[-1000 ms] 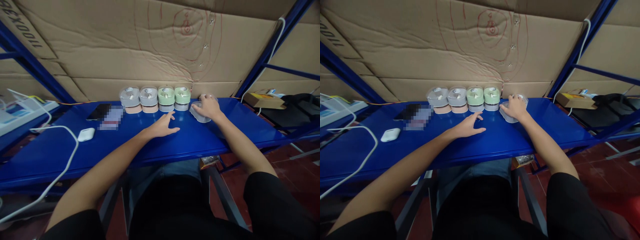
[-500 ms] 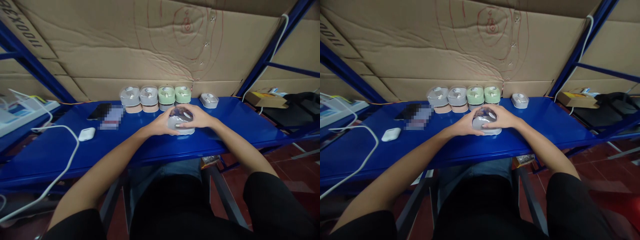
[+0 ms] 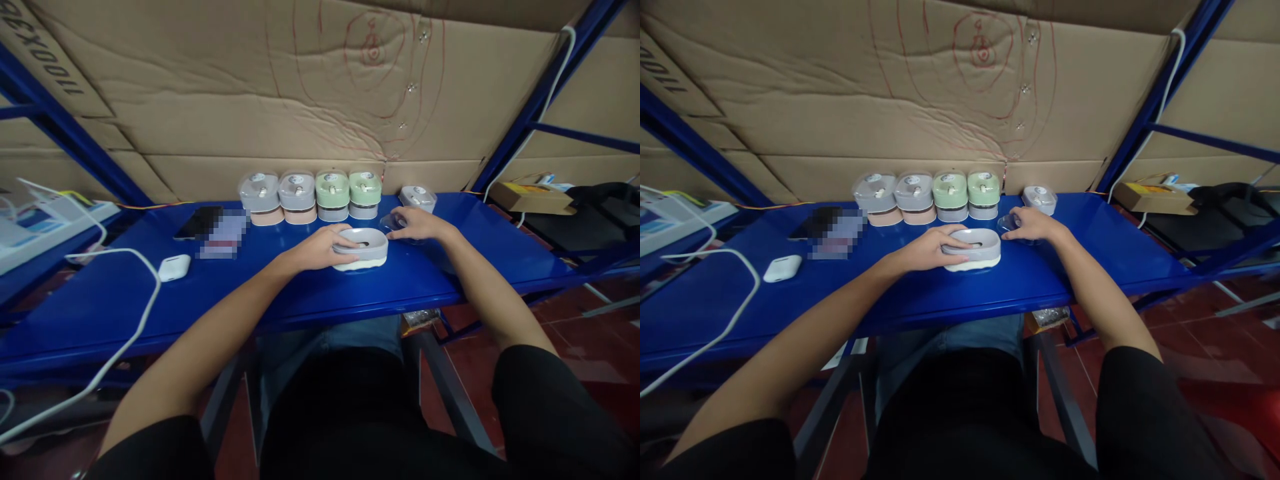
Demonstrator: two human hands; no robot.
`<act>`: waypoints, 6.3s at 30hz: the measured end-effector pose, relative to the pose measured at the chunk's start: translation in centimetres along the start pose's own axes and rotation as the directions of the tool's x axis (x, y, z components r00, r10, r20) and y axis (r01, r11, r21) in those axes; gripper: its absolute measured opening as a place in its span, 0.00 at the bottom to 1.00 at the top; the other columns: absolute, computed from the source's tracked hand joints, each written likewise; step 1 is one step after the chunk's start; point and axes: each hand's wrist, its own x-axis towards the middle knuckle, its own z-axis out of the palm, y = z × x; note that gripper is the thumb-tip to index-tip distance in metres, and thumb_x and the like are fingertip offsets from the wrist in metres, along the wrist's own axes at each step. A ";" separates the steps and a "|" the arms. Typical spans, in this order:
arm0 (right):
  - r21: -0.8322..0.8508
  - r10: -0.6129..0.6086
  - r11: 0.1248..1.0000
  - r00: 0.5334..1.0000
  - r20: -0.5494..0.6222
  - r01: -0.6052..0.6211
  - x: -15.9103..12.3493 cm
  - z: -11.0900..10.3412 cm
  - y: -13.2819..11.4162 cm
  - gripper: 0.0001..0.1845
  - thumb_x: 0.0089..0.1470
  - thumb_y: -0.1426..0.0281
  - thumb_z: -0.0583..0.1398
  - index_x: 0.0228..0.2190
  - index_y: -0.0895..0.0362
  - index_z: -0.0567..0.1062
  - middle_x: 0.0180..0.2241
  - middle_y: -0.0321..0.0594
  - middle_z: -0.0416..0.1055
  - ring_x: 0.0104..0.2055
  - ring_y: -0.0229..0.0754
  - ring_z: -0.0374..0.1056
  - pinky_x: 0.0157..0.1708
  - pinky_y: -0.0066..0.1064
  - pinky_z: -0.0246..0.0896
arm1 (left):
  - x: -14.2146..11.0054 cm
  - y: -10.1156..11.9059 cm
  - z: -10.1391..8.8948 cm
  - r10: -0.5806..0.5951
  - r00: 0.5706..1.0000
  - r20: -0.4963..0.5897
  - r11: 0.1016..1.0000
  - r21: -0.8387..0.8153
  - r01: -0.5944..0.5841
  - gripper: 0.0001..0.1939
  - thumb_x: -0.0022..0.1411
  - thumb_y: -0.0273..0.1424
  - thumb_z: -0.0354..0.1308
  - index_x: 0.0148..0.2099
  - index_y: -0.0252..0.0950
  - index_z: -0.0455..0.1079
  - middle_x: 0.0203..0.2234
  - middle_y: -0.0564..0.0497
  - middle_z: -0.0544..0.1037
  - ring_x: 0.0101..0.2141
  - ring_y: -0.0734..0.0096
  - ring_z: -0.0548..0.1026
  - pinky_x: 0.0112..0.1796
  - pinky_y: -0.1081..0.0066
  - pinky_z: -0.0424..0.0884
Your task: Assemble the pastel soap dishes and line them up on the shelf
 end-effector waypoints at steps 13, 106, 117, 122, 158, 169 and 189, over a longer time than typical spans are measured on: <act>-0.120 0.082 0.990 0.994 0.066 -0.073 -0.3 0.0 0.1 0.62 0.53 0.37 0.75 0.76 0.59 0.73 0.67 0.64 0.80 0.67 0.77 0.77 0.68 0.63 0.75 | -0.9 -2.0 -5.3 -0.243 0.956 -0.165 0.908 0.309 0.284 0.30 0.69 0.60 0.64 0.49 0.38 0.87 0.59 0.36 0.85 0.59 0.38 0.84 0.66 0.45 0.77; -0.225 0.256 0.926 0.942 -0.216 -0.304 -1.2 1.3 -3.2 0.43 0.76 0.46 0.63 0.74 0.66 0.69 0.72 0.77 0.63 0.57 0.70 0.80 0.58 0.55 0.74 | 0.4 -0.8 3.1 -0.198 0.976 -0.094 0.966 0.153 0.211 0.45 0.76 0.42 0.63 0.85 0.32 0.53 0.74 0.27 0.75 0.76 0.36 0.71 0.74 0.39 0.71; -0.253 0.196 0.925 0.927 -0.320 -0.283 2.7 1.2 -2.3 0.28 0.77 0.53 0.63 0.65 0.59 0.78 0.70 0.66 0.68 0.58 0.67 0.78 0.60 0.60 0.75 | 0.5 -0.8 3.0 -0.185 0.979 -0.081 0.969 0.149 0.196 0.45 0.76 0.42 0.63 0.85 0.28 0.54 0.74 0.24 0.75 0.77 0.35 0.71 0.75 0.39 0.70; -0.310 -0.071 0.948 0.907 -0.414 -0.067 3.3 0.2 -4.0 0.48 0.69 0.47 0.69 0.78 0.56 0.65 0.78 0.68 0.62 0.73 0.83 0.65 0.69 0.73 0.67 | 0.5 -1.1 3.1 -0.167 0.982 -0.093 0.972 0.149 0.180 0.45 0.75 0.43 0.64 0.84 0.31 0.55 0.74 0.27 0.75 0.76 0.35 0.73 0.74 0.41 0.71; 0.239 -0.382 0.884 0.916 -0.126 0.401 -1.5 -0.1 -9.0 0.42 0.53 0.49 0.73 0.64 0.51 0.74 0.65 0.52 0.79 0.66 0.65 0.77 0.70 0.57 0.73 | 0.5 -1.6 -0.6 -0.305 0.945 -0.119 0.849 -0.484 0.213 0.48 0.61 0.51 0.82 0.75 0.35 0.71 0.61 0.31 0.86 0.62 0.39 0.86 0.61 0.41 0.84; 0.264 -0.450 0.857 0.893 -0.033 0.442 -1.4 1.0 -10.4 0.52 0.53 0.40 0.77 0.71 0.49 0.78 0.69 0.52 0.81 0.68 0.68 0.78 0.71 0.60 0.72 | 0.6 -0.3 1.5 -0.013 0.986 -0.166 1.000 -0.026 0.009 0.62 0.53 0.46 0.86 0.82 0.39 0.62 0.77 0.30 0.74 0.75 0.29 0.74 0.75 0.35 0.70; 0.102 0.042 0.994 0.996 0.074 -0.049 -1.7 -2.9 -1.0 0.51 0.49 0.28 0.70 0.61 0.49 0.85 0.55 0.50 0.88 0.56 0.66 0.83 0.58 0.56 0.79 | -0.1 1.1 -1.3 -0.040 0.992 -0.122 0.996 0.076 0.050 0.24 0.80 0.52 0.64 0.51 0.39 0.91 0.70 0.37 0.81 0.67 0.42 0.81 0.73 0.42 0.74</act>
